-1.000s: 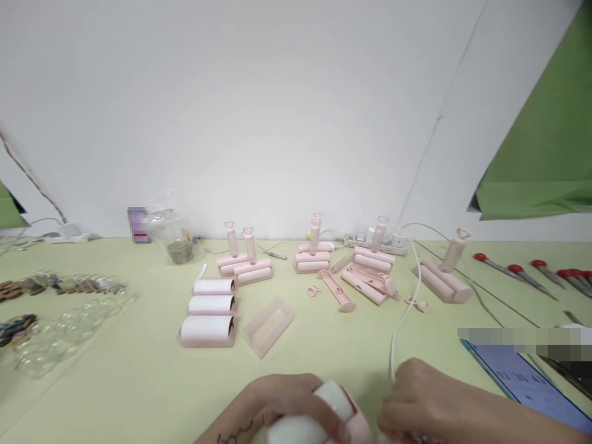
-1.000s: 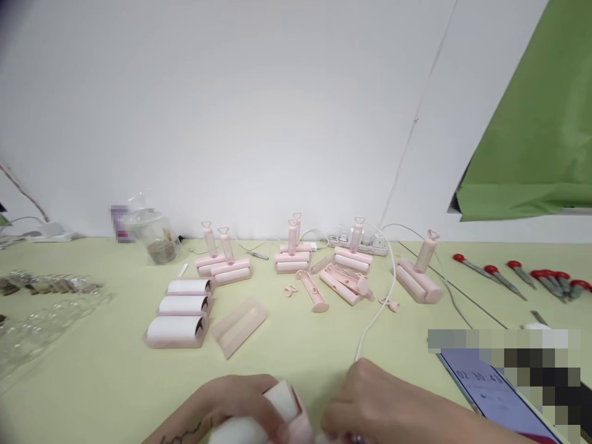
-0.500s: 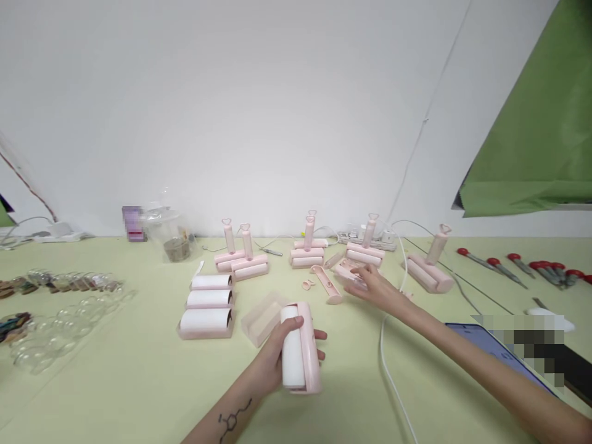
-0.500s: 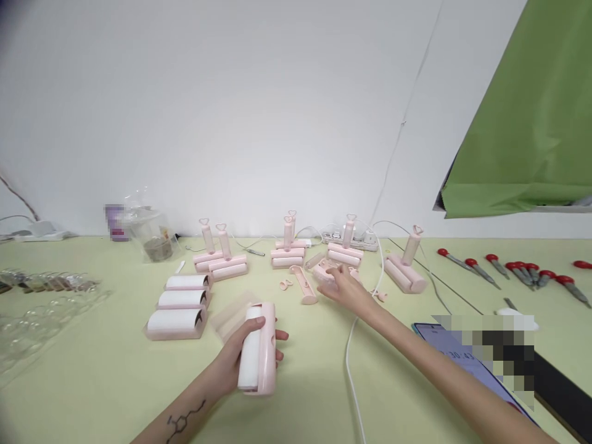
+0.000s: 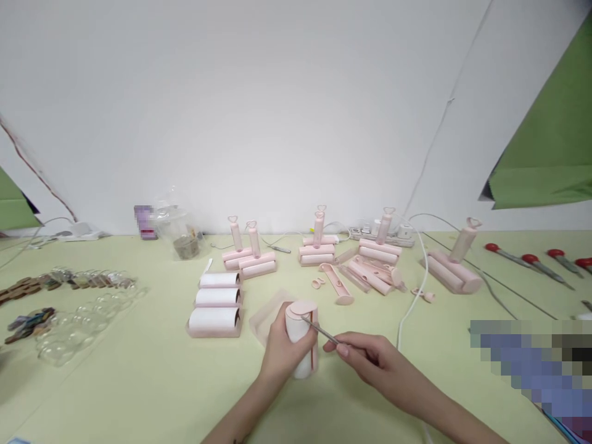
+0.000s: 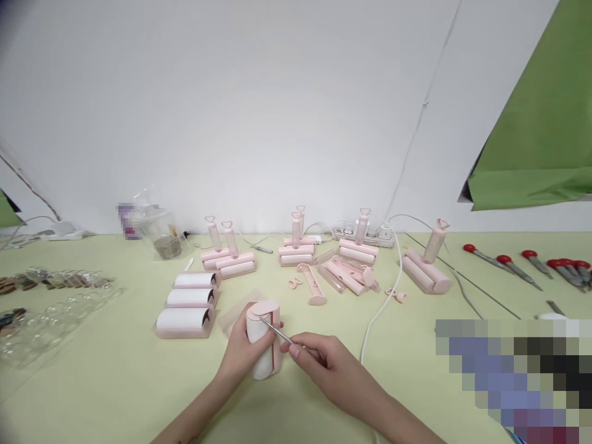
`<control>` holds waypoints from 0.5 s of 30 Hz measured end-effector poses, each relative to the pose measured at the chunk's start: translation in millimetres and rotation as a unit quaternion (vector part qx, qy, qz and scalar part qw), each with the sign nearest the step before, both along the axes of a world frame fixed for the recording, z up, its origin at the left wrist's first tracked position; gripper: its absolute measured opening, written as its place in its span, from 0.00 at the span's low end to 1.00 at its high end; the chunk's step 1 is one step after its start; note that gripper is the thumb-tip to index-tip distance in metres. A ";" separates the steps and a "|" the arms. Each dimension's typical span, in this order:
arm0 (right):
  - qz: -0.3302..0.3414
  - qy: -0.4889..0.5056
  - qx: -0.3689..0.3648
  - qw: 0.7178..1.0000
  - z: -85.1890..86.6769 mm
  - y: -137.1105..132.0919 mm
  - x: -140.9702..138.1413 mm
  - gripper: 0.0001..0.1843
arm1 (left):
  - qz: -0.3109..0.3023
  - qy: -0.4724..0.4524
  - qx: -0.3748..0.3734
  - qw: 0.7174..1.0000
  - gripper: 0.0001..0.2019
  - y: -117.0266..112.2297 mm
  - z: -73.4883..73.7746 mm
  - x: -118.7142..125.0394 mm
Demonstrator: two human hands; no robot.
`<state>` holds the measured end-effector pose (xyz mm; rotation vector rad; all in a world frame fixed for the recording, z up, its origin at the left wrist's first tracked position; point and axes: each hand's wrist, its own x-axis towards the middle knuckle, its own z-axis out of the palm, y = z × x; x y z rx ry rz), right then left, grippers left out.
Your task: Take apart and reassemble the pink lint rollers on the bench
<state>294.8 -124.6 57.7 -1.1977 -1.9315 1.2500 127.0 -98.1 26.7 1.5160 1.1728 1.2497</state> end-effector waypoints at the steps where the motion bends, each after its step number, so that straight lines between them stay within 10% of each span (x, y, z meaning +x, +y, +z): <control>1: 0.002 -0.001 -0.017 1.000 0.5 0.3 1.2 0.22 | 0.011 0.003 0.002 1.000 0.07 -0.6 0.0 0.7; 15: -0.056 -0.088 0.127 0.986 -11.8 -12.7 -0.3 0.16 | 0.079 0.167 0.084 0.979 0.06 -5.9 -2.0 9.4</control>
